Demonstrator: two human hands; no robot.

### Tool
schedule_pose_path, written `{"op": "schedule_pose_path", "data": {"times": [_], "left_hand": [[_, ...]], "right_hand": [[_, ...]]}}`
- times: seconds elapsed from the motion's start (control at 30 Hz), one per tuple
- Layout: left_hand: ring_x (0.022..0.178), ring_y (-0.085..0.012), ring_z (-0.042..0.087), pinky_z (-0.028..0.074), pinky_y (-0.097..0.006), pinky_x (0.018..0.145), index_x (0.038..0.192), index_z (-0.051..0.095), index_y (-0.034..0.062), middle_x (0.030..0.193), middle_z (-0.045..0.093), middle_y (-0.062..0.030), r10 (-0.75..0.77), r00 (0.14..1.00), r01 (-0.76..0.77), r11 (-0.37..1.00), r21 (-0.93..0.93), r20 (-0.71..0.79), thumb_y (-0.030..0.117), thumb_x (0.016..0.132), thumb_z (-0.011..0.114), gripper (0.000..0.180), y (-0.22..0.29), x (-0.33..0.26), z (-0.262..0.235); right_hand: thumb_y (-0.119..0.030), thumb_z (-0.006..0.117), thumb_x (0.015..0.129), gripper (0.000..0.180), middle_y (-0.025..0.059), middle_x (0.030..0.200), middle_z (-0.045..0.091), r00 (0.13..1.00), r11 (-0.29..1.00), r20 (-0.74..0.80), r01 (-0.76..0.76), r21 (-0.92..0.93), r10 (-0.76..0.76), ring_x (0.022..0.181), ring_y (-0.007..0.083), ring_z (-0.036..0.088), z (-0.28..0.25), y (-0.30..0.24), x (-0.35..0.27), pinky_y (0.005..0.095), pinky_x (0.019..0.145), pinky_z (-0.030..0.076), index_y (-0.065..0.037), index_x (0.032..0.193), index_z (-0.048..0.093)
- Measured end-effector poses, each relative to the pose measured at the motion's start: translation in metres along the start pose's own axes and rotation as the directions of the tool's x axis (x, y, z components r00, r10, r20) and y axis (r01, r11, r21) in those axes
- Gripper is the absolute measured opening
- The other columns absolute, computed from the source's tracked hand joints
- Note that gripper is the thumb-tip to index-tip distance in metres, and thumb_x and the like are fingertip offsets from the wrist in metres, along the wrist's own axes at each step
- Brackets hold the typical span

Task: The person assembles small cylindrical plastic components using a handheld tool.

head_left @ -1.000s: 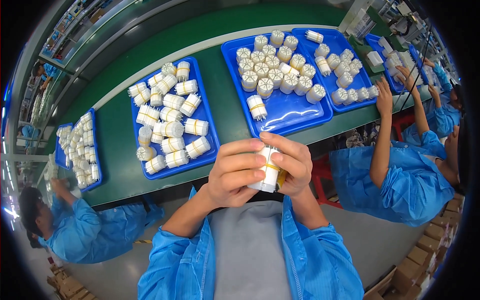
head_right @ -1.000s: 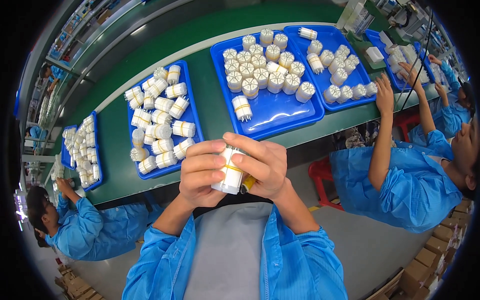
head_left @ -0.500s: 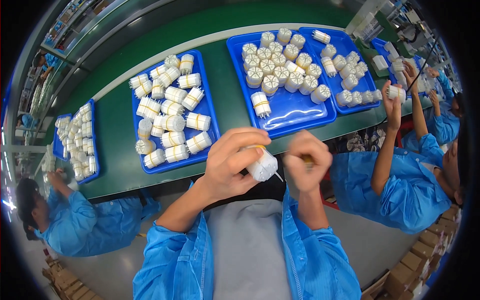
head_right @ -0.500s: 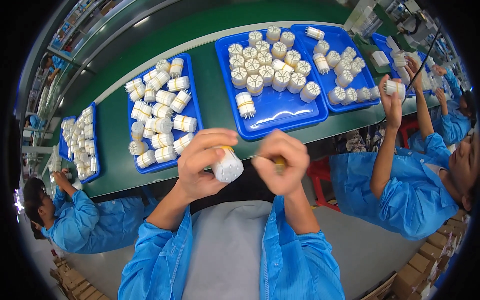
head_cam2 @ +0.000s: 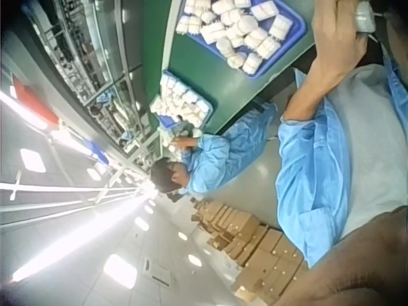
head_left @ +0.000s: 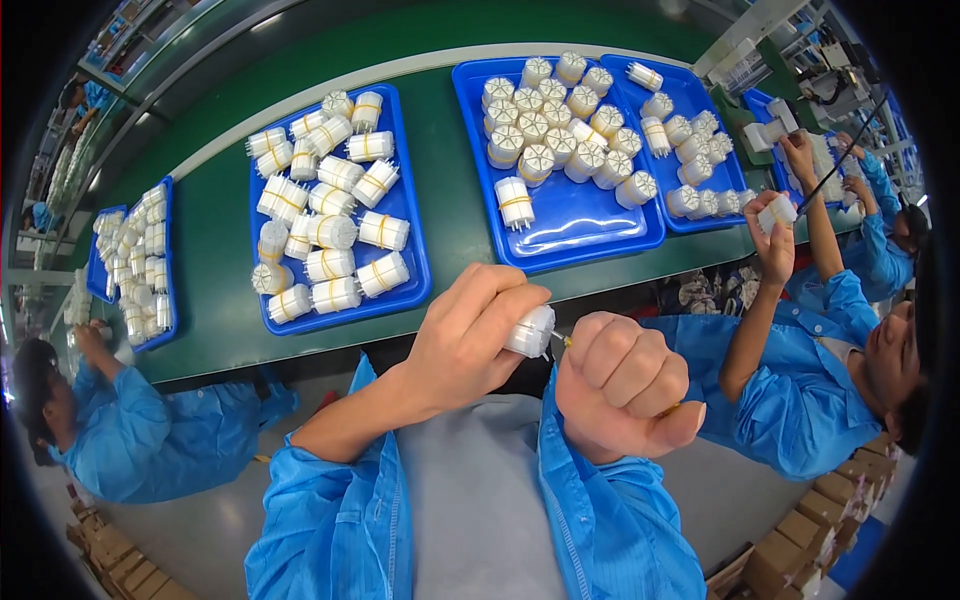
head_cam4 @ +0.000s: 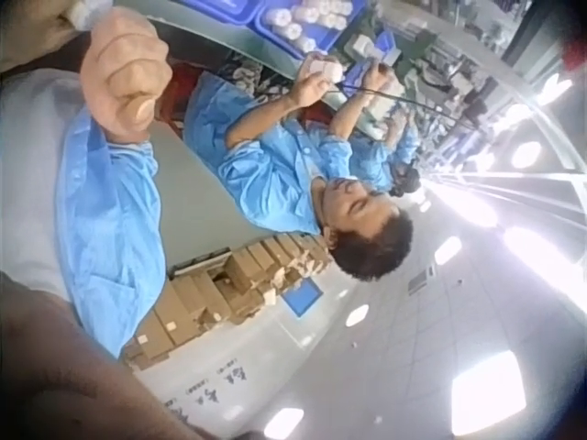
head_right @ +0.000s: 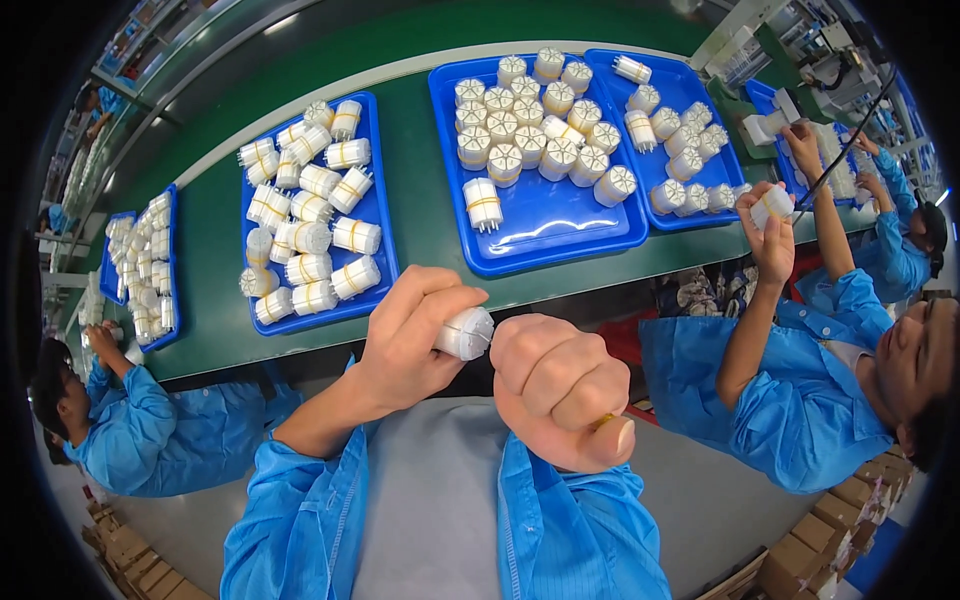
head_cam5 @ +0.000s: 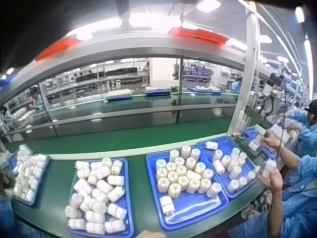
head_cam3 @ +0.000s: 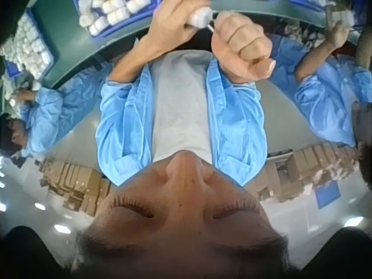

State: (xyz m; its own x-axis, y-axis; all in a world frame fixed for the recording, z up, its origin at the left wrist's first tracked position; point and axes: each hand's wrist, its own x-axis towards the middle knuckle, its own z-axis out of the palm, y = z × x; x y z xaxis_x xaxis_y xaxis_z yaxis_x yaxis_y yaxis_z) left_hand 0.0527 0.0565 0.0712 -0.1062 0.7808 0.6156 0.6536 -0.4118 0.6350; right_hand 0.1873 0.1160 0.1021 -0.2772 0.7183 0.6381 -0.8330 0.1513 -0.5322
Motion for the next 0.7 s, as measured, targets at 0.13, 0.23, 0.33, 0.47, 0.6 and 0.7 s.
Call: {"op": "schedule_pose_path", "data": {"times": [0.13,0.23,0.33,0.47,0.6,0.7], "left_hand": [[0.082,-0.0297,0.061,0.051,-0.037,0.066,0.106,0.065,0.0021,0.097,0.06,-0.0132,-0.018,1.0,0.018,1.0,0.008,0.017,-0.008,0.061,0.077,0.047,-0.002,-0.002,0.0],[0.082,-0.0297,0.061,0.05,-0.037,0.066,0.106,0.065,0.0022,0.097,0.06,-0.0132,-0.023,1.0,0.023,1.0,0.0,0.017,-0.008,0.061,0.077,0.048,-0.001,-0.002,0.0],[0.08,-0.0289,0.06,0.05,-0.036,0.065,0.101,0.064,0.0002,0.097,0.058,-0.0122,-0.011,1.0,0.011,1.0,0.009,-0.001,-0.007,0.061,0.073,0.042,0.0,0.0,0.001],[0.079,-0.0289,0.059,0.05,-0.036,0.065,0.101,0.064,0.0001,0.097,0.058,-0.012,-0.005,1.0,0.005,1.0,0.027,0.002,-0.006,0.062,0.074,0.041,-0.001,-0.001,0.0],[0.08,-0.0305,0.059,0.05,-0.037,0.065,0.104,0.063,-0.0011,0.098,0.059,-0.0135,0.031,0.999,-0.03,0.999,0.042,-0.013,-0.007,0.059,0.073,0.046,-0.002,-0.002,0.0],[0.081,-0.0316,0.059,0.049,-0.038,0.065,0.106,0.063,-0.0016,0.099,0.06,-0.0142,0.035,0.999,-0.035,0.998,0.045,0.009,-0.008,0.058,0.074,0.05,-0.003,-0.003,-0.001]], "right_hand": [[-0.045,0.042,0.103,0.057,-0.0038,0.049,0.033,0.999,0.999,0.012,0.049,0.011,-0.05,0.046,0.012,0.03,0.001,0.003,0.001,0.0287,0.048,0.028,-0.016,0.055,0.028],[-0.046,0.046,0.101,0.057,-0.0015,0.05,0.036,0.997,0.997,0.039,0.071,0.02,-0.072,0.043,0.0148,0.035,-0.002,0.004,-0.002,0.0315,0.045,0.026,-0.013,0.057,0.03],[-0.044,0.046,0.101,0.057,-0.0012,0.049,0.035,0.996,0.997,0.043,0.08,-0.014,-0.079,0.042,0.0149,0.034,-0.001,0.006,-0.002,0.0311,0.044,0.026,-0.013,0.057,0.03],[-0.044,0.047,0.101,0.057,-0.0006,0.048,0.034,0.989,0.982,0.06,0.144,-0.122,-0.138,0.04,0.0152,0.034,0.005,0.01,-0.004,0.0307,0.043,0.027,-0.012,0.057,0.03],[-0.043,0.048,0.101,0.057,-0.0004,0.048,0.034,0.984,0.974,0.058,0.175,-0.142,-0.168,0.039,0.0157,0.034,0.006,0.014,-0.004,0.0308,0.042,0.027,-0.012,0.056,0.031],[-0.041,0.043,0.102,0.055,-0.0016,0.048,0.033,0.993,0.985,0.024,0.118,-0.124,-0.116,0.04,0.0138,0.031,0.006,0.016,-0.005,0.0298,0.043,0.026,-0.014,0.057,0.029]]}}
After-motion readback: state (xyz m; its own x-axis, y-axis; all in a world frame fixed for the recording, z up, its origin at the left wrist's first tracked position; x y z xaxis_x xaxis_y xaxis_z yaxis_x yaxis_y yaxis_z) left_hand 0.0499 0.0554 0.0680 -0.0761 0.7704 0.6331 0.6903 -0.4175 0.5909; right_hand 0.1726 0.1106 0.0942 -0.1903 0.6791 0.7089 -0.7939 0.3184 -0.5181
